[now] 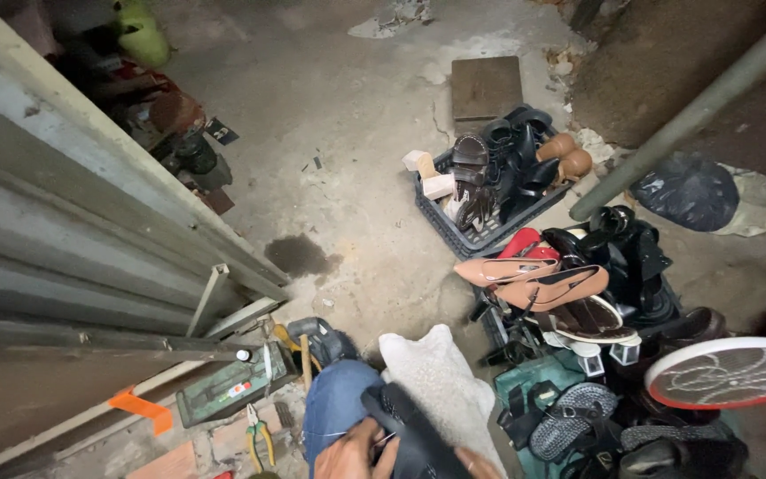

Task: The person sews a black sandal using a needle and white thread. They repeatedly pull the thread through the sandal's strap and sole, tightening the stitches while holding the sandal on their lap.

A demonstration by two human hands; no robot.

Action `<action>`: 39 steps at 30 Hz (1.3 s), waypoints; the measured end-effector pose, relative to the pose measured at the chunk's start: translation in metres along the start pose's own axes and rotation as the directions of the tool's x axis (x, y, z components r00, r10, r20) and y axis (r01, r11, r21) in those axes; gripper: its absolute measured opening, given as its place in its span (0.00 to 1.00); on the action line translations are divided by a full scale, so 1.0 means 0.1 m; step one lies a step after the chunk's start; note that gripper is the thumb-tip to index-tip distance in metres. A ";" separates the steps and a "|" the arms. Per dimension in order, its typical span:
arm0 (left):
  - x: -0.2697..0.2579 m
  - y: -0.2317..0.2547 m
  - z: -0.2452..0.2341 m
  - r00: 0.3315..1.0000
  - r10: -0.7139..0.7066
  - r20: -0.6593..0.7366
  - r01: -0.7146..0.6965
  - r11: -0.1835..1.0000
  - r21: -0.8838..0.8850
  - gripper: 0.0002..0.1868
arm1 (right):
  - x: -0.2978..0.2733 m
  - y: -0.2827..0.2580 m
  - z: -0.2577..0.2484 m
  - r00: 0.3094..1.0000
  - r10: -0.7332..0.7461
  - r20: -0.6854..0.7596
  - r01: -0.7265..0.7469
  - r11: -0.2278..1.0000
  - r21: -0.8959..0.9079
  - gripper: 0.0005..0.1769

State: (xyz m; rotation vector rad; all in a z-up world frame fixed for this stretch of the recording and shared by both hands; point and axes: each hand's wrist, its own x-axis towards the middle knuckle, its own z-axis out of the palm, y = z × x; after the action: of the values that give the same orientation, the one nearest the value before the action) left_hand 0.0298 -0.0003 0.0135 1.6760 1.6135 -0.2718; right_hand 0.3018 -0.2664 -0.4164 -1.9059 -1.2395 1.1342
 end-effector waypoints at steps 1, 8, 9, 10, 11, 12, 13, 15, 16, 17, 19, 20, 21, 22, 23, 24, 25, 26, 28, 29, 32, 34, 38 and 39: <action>-0.01 0.06 -0.03 1.000 0.002 0.002 -0.002 1.000 -0.006 0.18 | 0.17 -0.27 -0.24 0.997 -0.070 0.026 0.066 0.991 0.118 0.39; 0.08 -0.19 0.13 0.983 0.170 -0.070 -0.170 0.985 0.002 0.19 | -0.40 -4.26 -1.27 0.878 -0.110 -0.466 0.023 0.982 -0.187 0.26; 0.07 -0.22 0.10 0.992 0.103 -0.072 -0.103 0.995 -0.005 0.20 | -0.45 -4.09 -1.12 0.660 -0.516 -0.547 0.194 0.819 -0.539 0.18; 0.05 -0.23 0.05 0.993 0.097 -0.071 -0.098 0.995 -0.006 0.20 | -0.39 -4.09 -1.27 0.664 -0.515 -0.543 0.196 0.820 -0.538 0.18; 0.04 -0.24 0.01 0.996 0.068 -0.060 -0.070 0.997 -0.029 0.19 | -0.32 -4.09 -1.41 0.899 -0.078 -0.430 -0.064 0.950 -0.306 0.25; -0.02 -0.28 0.00 0.999 0.034 -0.037 -0.036 0.998 -0.050 0.18 | -0.31 -4.08 -1.55 0.906 0.381 -0.183 -0.407 0.904 -0.131 0.32; -0.01 -0.31 0.03 0.999 0.023 -0.024 -0.024 0.998 -0.050 0.18 | -0.35 -3.59 -1.51 0.903 0.394 -0.173 -0.417 0.899 -0.134 0.32; -0.05 -0.45 0.11 0.967 0.149 -0.204 -0.184 0.970 -0.160 0.20 | -0.51 -2.61 -1.37 0.995 -0.089 -0.052 0.060 0.909 -0.413 0.29; -0.08 -0.44 0.09 0.973 0.124 -0.196 -0.158 0.973 -0.166 0.20 | -0.48 -2.80 -1.41 0.996 -0.081 -0.027 0.062 0.910 -0.410 0.29; -0.11 -0.44 0.06 0.958 0.161 -0.236 -0.205 0.963 -0.177 0.19 | -0.45 -2.99 -1.43 0.873 -0.477 -0.106 0.278 0.664 -0.694 0.30; -0.18 -0.48 0.07 0.952 0.166 -0.256 -0.221 0.954 -0.203 0.18 | -0.40 -3.42 -1.52 0.617 -0.787 -0.024 0.344 0.297 -0.891 0.32; -0.18 -0.51 0.08 0.924 0.194 -0.331 -0.281 0.929 -0.240 0.15 | -0.34 -3.67 -1.56 0.879 -0.407 -0.248 0.190 0.776 -0.601 0.11; -0.19 -0.52 0.09 0.888 0.216 -0.405 -0.342 0.900 -0.271 0.13 | -0.27 -3.92 -1.61 0.963 0.107 -0.248 -0.152 0.973 -0.173 0.33; -0.20 -0.54 0.08 0.893 0.207 -0.399 -0.333 0.901 -0.278 0.13 | -0.26 -3.90 -1.61 0.964 0.113 -0.240 -0.158 0.971 -0.178 0.33; -0.22 -0.55 0.07 0.869 0.258 -0.422 -0.405 0.862 -0.306 0.07 | -0.27 -3.90 -1.62 0.974 0.081 -0.212 -0.109 0.986 -0.124 0.32; -0.22 -0.55 0.03 0.837 0.311 -0.451 -0.479 0.814 -0.327 0.05 | -0.25 -3.90 -1.63 0.981 0.044 -0.191 -0.057 0.996 -0.065 0.32; -0.22 -0.54 0.05 0.839 0.309 -0.448 -0.476 0.815 -0.330 0.05 | -0.25 -3.94 -1.65 0.981 0.047 -0.188 -0.060 0.996 -0.066 0.32; -0.22 -0.53 0.07 0.830 0.345 -0.438 -0.519 0.765 -0.381 0.07 | -0.25 -3.98 -1.67 0.976 0.056 -0.209 -0.072 0.995 -0.072 0.31; -0.21 -0.48 0.09 0.820 0.380 -0.428 -0.556 0.710 -0.433 0.09 | -0.24 -4.03 -1.70 0.971 0.067 -0.228 -0.087 0.993 -0.080 0.30; -0.20 -0.45 0.10 0.808 0.398 -0.435 -0.560 0.747 -0.358 0.09 | -0.23 -4.05 -1.71 0.976 0.045 -0.211 -0.060 0.996 -0.069 0.30; -0.10 -0.33 0.10 0.780 0.463 -0.420 -0.574 0.797 -0.186 0.13 | -0.24 -4.10 -1.71 0.978 -0.003 -0.211 -0.017 0.995 -0.095 0.29; -0.01 -0.22 0.11 0.763 0.510 -0.397 -0.585 0.806 -0.088 0.17 | -0.25 -4.11 -1.72 0.974 -0.030 -0.226 0.000 0.991 -0.130 0.28; 0.25 -0.07 0.16 0.810 0.496 -0.312 -0.494 0.865 0.094 0.09 | -0.26 -4.06 -1.71 0.977 -0.069 -0.203 0.034 0.984 -0.173 0.29; 0.33 -0.07 0.18 0.830 0.482 -0.280 -0.464 0.876 0.130 0.11 | -0.26 -4.02 -1.70 0.974 -0.095 -0.206 0.050 0.976 -0.214 0.30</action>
State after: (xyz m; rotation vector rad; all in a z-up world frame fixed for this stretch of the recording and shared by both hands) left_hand 0.0356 0.0121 -0.0214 2.1816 1.3408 0.2072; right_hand 0.2802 -0.1382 0.0014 -2.0547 -1.3362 0.7609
